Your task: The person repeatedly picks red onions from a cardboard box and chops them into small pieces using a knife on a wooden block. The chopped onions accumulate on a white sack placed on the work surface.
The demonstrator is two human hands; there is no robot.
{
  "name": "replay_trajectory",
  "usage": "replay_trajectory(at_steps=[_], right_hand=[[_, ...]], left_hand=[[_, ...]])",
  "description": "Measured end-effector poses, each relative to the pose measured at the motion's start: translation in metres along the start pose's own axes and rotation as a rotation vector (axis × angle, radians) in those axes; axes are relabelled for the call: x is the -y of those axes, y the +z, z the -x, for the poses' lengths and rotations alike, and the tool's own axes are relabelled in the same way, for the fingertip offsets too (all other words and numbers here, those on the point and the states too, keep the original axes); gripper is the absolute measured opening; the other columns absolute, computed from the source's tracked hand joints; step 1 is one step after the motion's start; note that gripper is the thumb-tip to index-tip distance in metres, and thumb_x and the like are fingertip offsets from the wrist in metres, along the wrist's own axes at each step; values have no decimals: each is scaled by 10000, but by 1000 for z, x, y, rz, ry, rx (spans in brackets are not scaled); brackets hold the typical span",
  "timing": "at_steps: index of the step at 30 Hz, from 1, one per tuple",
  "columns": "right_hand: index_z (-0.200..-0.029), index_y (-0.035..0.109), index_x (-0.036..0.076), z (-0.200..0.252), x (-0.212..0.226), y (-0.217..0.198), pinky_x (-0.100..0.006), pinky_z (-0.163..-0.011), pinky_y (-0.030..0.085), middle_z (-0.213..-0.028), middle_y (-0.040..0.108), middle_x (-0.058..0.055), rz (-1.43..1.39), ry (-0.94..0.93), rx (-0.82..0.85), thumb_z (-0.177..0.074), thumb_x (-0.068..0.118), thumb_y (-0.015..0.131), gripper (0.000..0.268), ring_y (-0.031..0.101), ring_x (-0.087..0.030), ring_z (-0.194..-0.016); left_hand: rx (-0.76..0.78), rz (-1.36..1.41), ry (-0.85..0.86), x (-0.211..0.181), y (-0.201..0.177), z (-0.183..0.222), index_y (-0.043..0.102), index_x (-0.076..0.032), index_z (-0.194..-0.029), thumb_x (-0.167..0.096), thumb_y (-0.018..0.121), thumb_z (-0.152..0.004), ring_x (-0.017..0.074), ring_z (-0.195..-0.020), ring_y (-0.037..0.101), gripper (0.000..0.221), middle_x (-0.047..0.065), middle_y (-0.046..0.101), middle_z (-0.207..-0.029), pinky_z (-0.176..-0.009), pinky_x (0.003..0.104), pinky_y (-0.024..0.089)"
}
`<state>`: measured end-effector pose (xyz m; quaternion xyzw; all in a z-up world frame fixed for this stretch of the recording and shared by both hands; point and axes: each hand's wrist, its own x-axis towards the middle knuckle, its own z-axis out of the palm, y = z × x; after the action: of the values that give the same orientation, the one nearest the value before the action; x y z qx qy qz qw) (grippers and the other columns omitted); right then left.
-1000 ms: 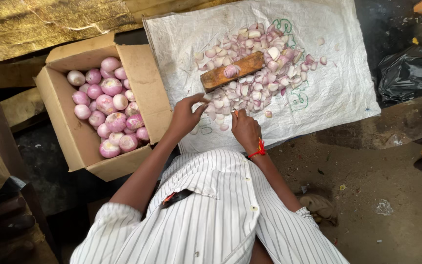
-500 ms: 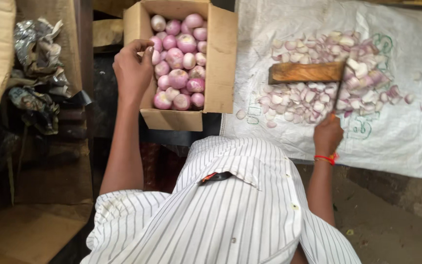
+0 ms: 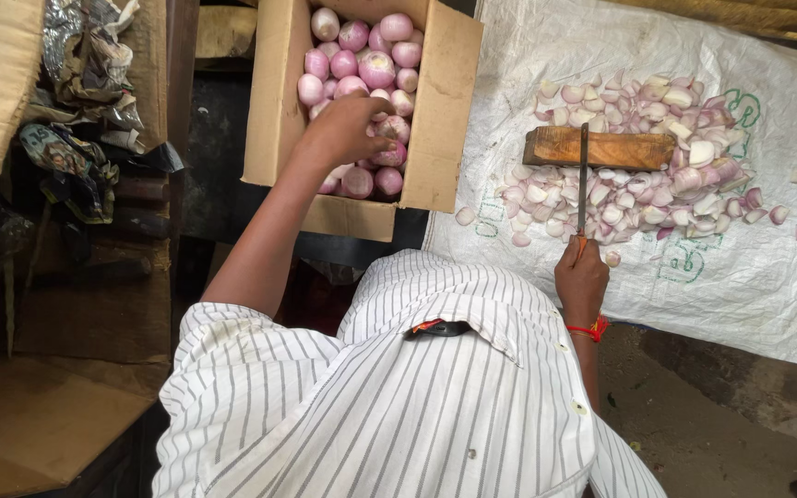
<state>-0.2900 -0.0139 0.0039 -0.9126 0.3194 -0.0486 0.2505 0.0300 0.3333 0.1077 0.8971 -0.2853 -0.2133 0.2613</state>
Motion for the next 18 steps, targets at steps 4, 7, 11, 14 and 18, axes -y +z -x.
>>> replay_trajectory(at_steps=[4,7,11,14,18], right_hand=[[-954,599,-55,12,11,-9,-543,-580,476,-729,638,-301,-25,95,43,-1108,238,534,336,655,-494,-673],[-961,593,-58,16,11,-14,-533,-585,470,-739,639,-300,-48,62,-5,-1106,220,531,319,655,-488,-683],[-978,585,-59,21,13,-18,-518,-572,458,-724,627,-288,-123,101,-27,-1103,197,511,294,652,-455,-642],[-975,589,-64,18,17,-19,-500,-571,458,-747,631,-279,-137,49,-72,-1109,186,520,292,659,-443,-667],[-958,585,-53,22,16,-17,-487,-582,463,-768,651,-244,-201,47,-86,-1105,192,514,294,659,-425,-669]], left_hand=[[-84,-247,85,-11,25,8,772,-112,-981,-267,887,-638,372,-922,680,394,161,679,-991,-758,496,542],[-134,-337,86,-6,46,8,736,-65,-897,-259,878,-629,366,-907,684,361,150,651,-988,-732,487,554],[-166,-287,74,9,63,5,708,-50,-941,-171,777,-803,373,-912,701,196,176,682,-1061,-731,488,562],[-164,-118,-15,15,55,4,693,-35,-1087,-207,693,-993,380,-909,705,195,187,714,-1032,-772,490,555],[-127,670,-232,16,22,9,663,-31,-1187,-313,608,-1072,241,-846,707,310,119,704,-1038,-727,364,599]])
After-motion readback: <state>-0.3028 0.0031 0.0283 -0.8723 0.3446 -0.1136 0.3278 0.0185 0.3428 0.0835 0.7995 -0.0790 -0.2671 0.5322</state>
